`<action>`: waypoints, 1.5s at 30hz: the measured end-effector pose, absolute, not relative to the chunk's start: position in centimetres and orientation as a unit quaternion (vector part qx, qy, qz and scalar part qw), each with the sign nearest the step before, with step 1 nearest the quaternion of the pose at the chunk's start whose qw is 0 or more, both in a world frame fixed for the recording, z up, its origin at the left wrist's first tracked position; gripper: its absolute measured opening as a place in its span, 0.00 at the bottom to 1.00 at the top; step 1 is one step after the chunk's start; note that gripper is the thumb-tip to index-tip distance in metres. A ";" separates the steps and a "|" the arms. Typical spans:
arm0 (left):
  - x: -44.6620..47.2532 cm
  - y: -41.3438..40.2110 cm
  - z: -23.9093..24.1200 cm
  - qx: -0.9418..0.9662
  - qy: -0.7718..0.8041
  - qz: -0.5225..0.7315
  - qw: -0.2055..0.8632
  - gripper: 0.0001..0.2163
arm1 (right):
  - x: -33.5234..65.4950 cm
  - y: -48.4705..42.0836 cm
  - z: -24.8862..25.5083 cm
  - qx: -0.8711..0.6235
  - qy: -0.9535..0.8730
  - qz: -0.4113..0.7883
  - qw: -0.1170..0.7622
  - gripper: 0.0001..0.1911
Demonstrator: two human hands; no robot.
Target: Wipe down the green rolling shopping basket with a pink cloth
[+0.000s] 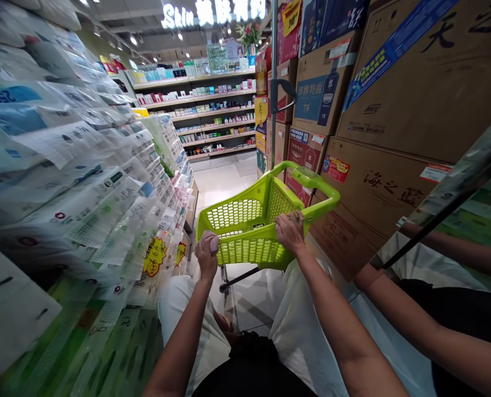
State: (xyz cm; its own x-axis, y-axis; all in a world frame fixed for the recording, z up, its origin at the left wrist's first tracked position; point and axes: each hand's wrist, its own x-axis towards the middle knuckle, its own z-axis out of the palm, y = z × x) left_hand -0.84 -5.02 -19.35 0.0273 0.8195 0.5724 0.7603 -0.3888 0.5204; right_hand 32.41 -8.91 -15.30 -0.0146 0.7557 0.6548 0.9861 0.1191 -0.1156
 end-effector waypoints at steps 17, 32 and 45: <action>-2.8 -4.6 -23.5 0.426 0.645 0.631 0.066 0.18 | 31.9 -9.6 -15.3 -0.635 -0.686 -0.199 0.294 0.15; -1.0 -3.6 -24.0 0.518 0.606 0.601 0.057 0.13 | 29.3 -10.4 -14.7 -0.632 -0.689 -0.212 0.287 0.12; 0.5 -3.6 -22.2 0.543 0.596 0.589 0.048 0.17 | 30.8 -12.4 -10.8 -0.633 -0.690 -0.240 0.256 0.15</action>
State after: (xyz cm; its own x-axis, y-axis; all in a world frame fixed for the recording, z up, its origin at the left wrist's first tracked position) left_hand 0.47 -3.57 -22.20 -0.4050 0.7038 0.5836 0.5916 -0.2850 0.7542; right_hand 30.77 -12.37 -10.84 -0.0683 0.7505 0.6574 0.9964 0.0848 0.0068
